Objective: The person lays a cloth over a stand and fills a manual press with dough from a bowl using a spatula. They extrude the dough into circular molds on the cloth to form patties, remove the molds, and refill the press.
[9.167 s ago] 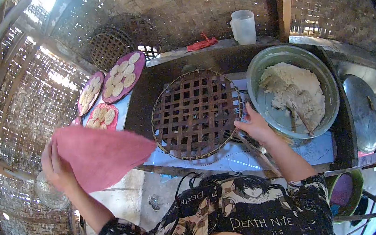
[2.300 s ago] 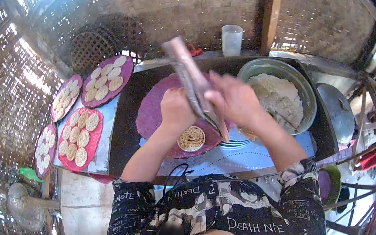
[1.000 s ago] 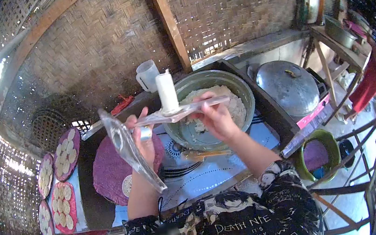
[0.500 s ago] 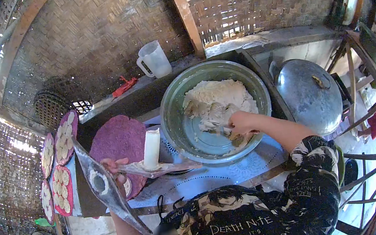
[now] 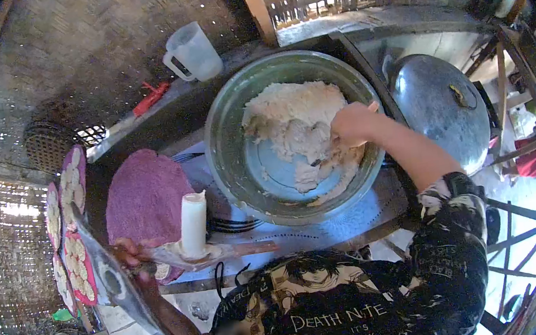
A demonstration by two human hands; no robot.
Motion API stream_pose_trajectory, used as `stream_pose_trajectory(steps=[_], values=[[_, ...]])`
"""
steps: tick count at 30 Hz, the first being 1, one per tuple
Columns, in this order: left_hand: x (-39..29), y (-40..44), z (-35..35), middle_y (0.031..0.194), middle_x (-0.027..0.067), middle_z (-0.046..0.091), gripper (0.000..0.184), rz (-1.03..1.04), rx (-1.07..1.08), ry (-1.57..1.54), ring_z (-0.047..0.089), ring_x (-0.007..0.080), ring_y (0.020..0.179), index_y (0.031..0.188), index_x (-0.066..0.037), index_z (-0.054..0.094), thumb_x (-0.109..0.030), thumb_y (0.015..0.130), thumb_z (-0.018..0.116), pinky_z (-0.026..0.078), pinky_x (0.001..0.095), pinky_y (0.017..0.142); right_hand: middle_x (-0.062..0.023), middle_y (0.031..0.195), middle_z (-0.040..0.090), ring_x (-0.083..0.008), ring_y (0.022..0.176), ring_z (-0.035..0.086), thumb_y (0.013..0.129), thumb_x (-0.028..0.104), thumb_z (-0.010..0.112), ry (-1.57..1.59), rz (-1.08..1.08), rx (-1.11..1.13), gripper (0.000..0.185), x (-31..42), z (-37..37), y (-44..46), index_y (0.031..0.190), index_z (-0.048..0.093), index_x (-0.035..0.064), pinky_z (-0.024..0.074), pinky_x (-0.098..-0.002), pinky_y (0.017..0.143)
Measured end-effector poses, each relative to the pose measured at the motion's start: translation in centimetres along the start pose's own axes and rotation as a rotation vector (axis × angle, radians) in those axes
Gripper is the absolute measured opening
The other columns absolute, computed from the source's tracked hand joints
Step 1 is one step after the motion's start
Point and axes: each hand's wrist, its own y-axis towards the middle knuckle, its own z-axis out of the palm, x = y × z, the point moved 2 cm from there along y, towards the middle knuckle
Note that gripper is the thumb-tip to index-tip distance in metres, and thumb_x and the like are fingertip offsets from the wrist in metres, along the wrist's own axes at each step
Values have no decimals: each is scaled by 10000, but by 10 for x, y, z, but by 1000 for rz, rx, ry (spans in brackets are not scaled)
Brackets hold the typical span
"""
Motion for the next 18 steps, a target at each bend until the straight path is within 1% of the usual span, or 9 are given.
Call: stream_pose_trajectory(steps=[3,6,8,9,11,12,14,16,18], values=[[-1,2,0,809,-10,443,486,-106,-28,-8,426,187,837,1001,-111,482,-239,635,776,555,421,661,-120,778,643,-289,762,624,638,174,609,-96,-7,64,199,7,-27,-31,818,685,139,478,-419,618],[5,5,0,807,-16,452,481,-172,21,-88,422,180,827,968,-105,483,-238,620,788,548,427,676,-146,723,637,-306,721,627,618,145,607,-152,5,112,163,27,-7,-34,750,673,74,483,-417,624],[11,4,-4,805,-17,451,462,-111,109,-74,416,180,817,952,-98,475,-227,631,782,543,429,678,-150,702,635,-310,701,628,620,131,597,-196,-33,143,142,35,20,-28,713,667,49,490,-406,635],[10,7,-2,804,-18,451,453,-76,151,-66,412,180,812,944,-95,471,-221,636,779,540,430,680,-150,706,636,-308,705,628,623,129,592,-144,-50,140,144,36,26,-33,717,667,47,491,-404,635],[4,6,3,813,-4,454,400,-116,100,-83,400,182,803,933,-88,464,-188,670,749,538,430,669,-149,714,636,-305,715,629,631,124,583,-43,-90,133,149,41,34,-40,724,667,44,493,-400,636],[2,6,4,813,-1,456,389,-117,85,-64,399,184,814,934,-85,466,-184,679,742,540,425,666,-159,741,636,-299,732,629,630,122,574,-98,-78,179,167,49,25,-45,740,661,30,496,-399,649],[1,3,2,816,12,449,364,-102,48,-54,462,209,824,909,-83,474,-157,675,743,549,407,670,-165,759,636,-298,745,628,629,122,571,-52,-95,185,178,59,14,-51,761,663,45,497,-398,657],[5,1,-1,819,30,430,341,-68,10,-74,591,254,821,857,-82,487,-110,652,759,562,379,684,-168,770,635,-300,753,627,632,126,567,-25,-82,189,184,65,11,-57,776,666,68,496,-400,664],[-1,0,-5,806,30,433,348,-229,46,-28,549,236,760,899,-71,481,-148,676,737,553,385,648,-169,774,634,-305,754,625,640,134,561,-25,-41,196,186,66,11,-64,787,671,100,495,-406,668]])
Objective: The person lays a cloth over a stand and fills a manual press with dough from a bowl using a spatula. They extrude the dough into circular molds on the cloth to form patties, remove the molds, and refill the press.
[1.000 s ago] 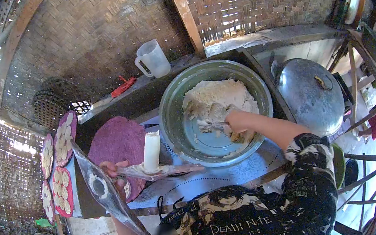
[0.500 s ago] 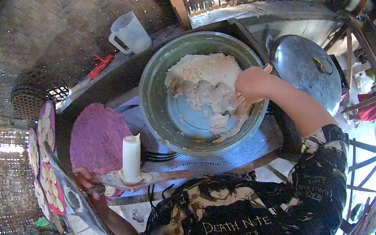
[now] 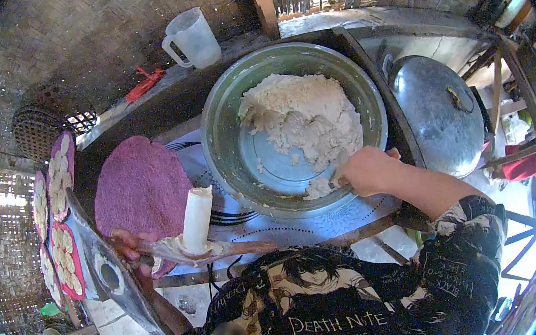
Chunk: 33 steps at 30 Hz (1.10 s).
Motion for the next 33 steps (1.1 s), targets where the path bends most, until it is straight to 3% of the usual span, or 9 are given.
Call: stream_pose_trajectory(steps=[6,8,10,13,16,20,23,30,33], values=[[9,1,4,845,82,485,351,46,58,60,579,232,732,1005,-22,491,-48,709,677,530,397,675,-143,744,626,-343,685,594,785,324,542,286,66,-53,240,-22,-4,-21,908,677,168,475,-382,634],[15,-3,7,836,70,518,367,-386,-78,-115,573,195,741,992,-43,499,-10,675,680,522,340,682,-140,747,623,-321,669,592,789,391,556,347,-14,-78,309,-31,-20,-38,957,659,153,464,-367,623],[34,-4,7,855,77,554,390,-589,-79,-176,574,171,759,999,-50,510,-41,656,696,513,311,689,-140,767,627,-288,678,597,773,418,594,412,-92,-131,362,-39,-36,-56,996,647,139,460,-346,628],[29,26,35,940,132,591,515,-251,257,348,606,223,804,1031,-21,531,-191,596,749,500,347,719,-126,794,640,-200,685,583,736,361,665,557,-223,-243,389,-39,-59,-85,1044,634,126,449,-306,635],[35,39,68,1010,200,575,576,-207,425,619,585,332,877,1050,-10,544,-279,573,723,464,387,795,-75,808,653,-81,634,490,749,241,681,719,-424,-373,392,-34,-77,-100,1116,600,128,416,-257,604],[31,40,90,987,184,595,561,69,525,645,584,314,911,1031,-17,568,-322,589,731,460,368,799,-67,694,596,-162,612,541,708,272,687,369,-448,-466,385,3,-119,-120,1075,630,172,421,-303,575],[19,37,99,1008,194,573,443,38,526,664,546,351,951,995,-65,614,-295,622,670,435,388,845,-67,649,541,-225,635,569,653,271,685,-99,-312,-863,354,29,-141,-133,996,661,187,416,-347,548],[30,40,104,970,185,606,413,-81,334,659,578,357,904,1015,-82,599,-341,696,634,460,407,792,8,647,484,-176,621,548,677,169,579,-915,-308,-1291,249,127,-111,-117,919,596,116,420,-338,528],[57,40,93,1009,183,603,411,-66,348,695,574,359,928,1038,-98,596,-364,726,600,462,411,790,8,627,452,-169,603,529,676,163,583,-608,-412,-1274,211,108,-120,-128,884,593,131,414,-329,515]])
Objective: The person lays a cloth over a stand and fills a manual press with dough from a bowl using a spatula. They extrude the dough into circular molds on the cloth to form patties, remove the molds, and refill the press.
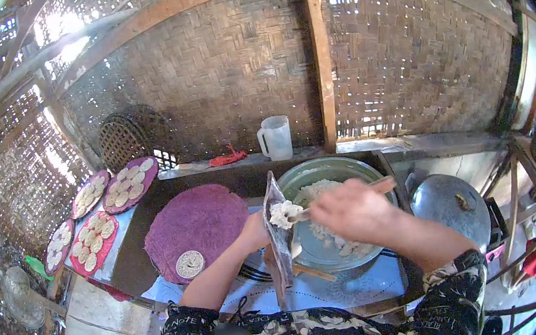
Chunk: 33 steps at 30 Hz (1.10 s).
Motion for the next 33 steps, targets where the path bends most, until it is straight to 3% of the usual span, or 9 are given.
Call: stream_pose_trajectory(steps=[2,7,14,18,19,22,26,30,33], values=[[7,0,-6,1012,185,602,407,-20,-6,17,574,360,928,1048,-102,594,-368,740,580,464,413,787,-17,661,497,-203,635,561,694,211,599,-32,201,139,163,-17,-25,-6,836,559,141,439,-358,554],[20,4,0,964,213,606,388,6,-79,-33,581,368,905,1009,-77,604,-346,731,587,470,423,774,-37,644,505,-231,640,564,663,221,656,79,377,-25,140,-45,-25,-21,770,605,146,447,-366,565],[-16,13,13,949,157,625,348,40,79,193,599,335,866,977,-94,620,-331,724,595,482,406,746,-15,678,520,-219,678,575,687,249,636,80,162,229,180,-19,24,-6,824,577,147,462,-359,608],[-12,14,7,993,172,610,385,-34,139,113,592,332,892,1025,-93,601,-346,735,587,481,385,754,-15,697,536,-219,692,582,689,259,634,109,187,158,193,-17,25,-6,827,571,140,465,-356,607],[-2,15,6,1007,131,621,362,37,125,86,603,280,901,1051,-70,591,-287,761,597,480,365,761,-17,693,542,-220,683,584,678,256,646,132,247,151,198,-27,13,-9,821,580,136,466,-355,603],[21,13,-6,1010,69,619,325,39,43,-434,595,195,884,1066,-50,584,-214,787,610,478,327,763,-28,666,566,-224,632,589,629,240,698,230,473,-113,216,-52,6,-33,795,621,125,470,-352,564],[3,3,-18,1013,37,600,363,-166,167,-1093,560,135,909,1102,-39,554,-113,757,638,493,291,674,-45,679,599,-232,631,600,619,240,730,278,612,-187,235,-50,54,-56,801,646,118,480,-341,549],[11,9,-26,1020,34,582,405,-345,184,-962,553,119,886,1104,-38,544,-58,717,661,490,265,685,-53,690,614,-234,633,602,610,231,744,602,683,-166,230,-37,66,-62,784,656,110,490,-333,565],[31,13,-6,1061,68,597,395,-101,63,-693,573,171,923,1084,-38,566,-112,708,665,474,327,757,-43,658,594,-228,616,596,606,230,746,500,577,-172,219,-44,59,-56,769,650,119,478,-342,557]])
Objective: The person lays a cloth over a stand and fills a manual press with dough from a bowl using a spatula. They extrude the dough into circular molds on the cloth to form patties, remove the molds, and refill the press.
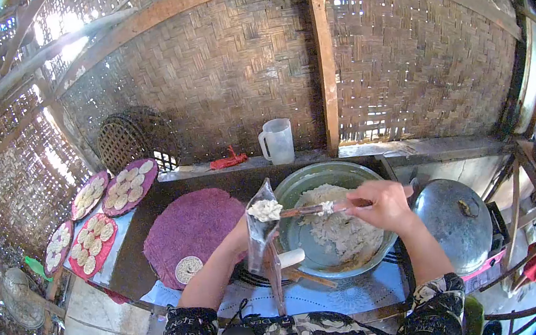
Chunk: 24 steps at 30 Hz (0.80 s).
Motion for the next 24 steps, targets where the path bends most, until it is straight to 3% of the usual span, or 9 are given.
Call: stream_pose_trajectory(steps=[1,2,6,8,11,14,18,22,24], values=[[5,2,3,1067,80,603,388,57,-23,38,579,188,939,1075,-40,573,-138,711,665,470,339,772,-40,647,585,-224,611,593,608,228,743,-69,-61,1,216,2,-6,5,771,649,123,475,-344,554],[12,4,4,1056,148,608,379,42,-66,223,584,282,975,1035,-37,590,-259,731,631,462,371,802,-37,644,574,-222,615,590,623,235,727,-116,-107,44,204,5,-11,11,772,640,128,472,-350,558],[-22,0,22,961,207,609,401,-23,42,796,573,369,922,1002,-62,606,-360,735,577,457,421,791,-25,646,538,-224,640,580,680,259,657,-314,-297,218,161,37,-14,35,771,592,143,461,-373,583],[-27,1,31,960,203,611,396,-18,67,768,576,364,920,1000,-67,606,-359,734,578,459,422,783,-20,667,534,-233,669,579,708,269,608,-377,-349,323,143,48,6,38,753,542,151,457,-388,613],[-18,5,30,980,204,607,413,32,83,641,576,358,931,1023,-71,601,-376,746,572,460,403,787,-25,664,533,-232,654,579,698,247,615,-348,-409,237,133,48,6,41,736,532,151,456,-384,584],[30,20,8,1006,189,612,427,67,4,472,584,325,952,1070,-76,589,-378,768,574,456,372,805,-29,611,519,-238,601,564,633,215,664,-306,-305,89,144,37,-41,46,735,600,137,440,-377,529],[1,11,2,1050,162,606,450,-97,-52,135,579,286,983,1095,-73,579,-359,749,620,450,351,826,-31,605,531,-243,601,563,580,184,690,-210,-252,11,172,38,-63,45,730,630,122,441,-369,535],[-24,5,12,1052,161,600,463,110,-20,588,573,305,979,1090,-74,570,-367,736,619,453,363,822,-31,616,541,-239,614,569,593,196,678,-323,-242,98,164,33,-54,49,724,621,115,446,-373,552],[-49,0,22,1064,156,596,473,45,6,658,570,317,981,1098,-91,571,-345,706,642,452,371,830,-31,628,542,-238,630,570,607,199,667,-328,-294,133,153,39,-49,54,723,608,118,448,-376,567]])
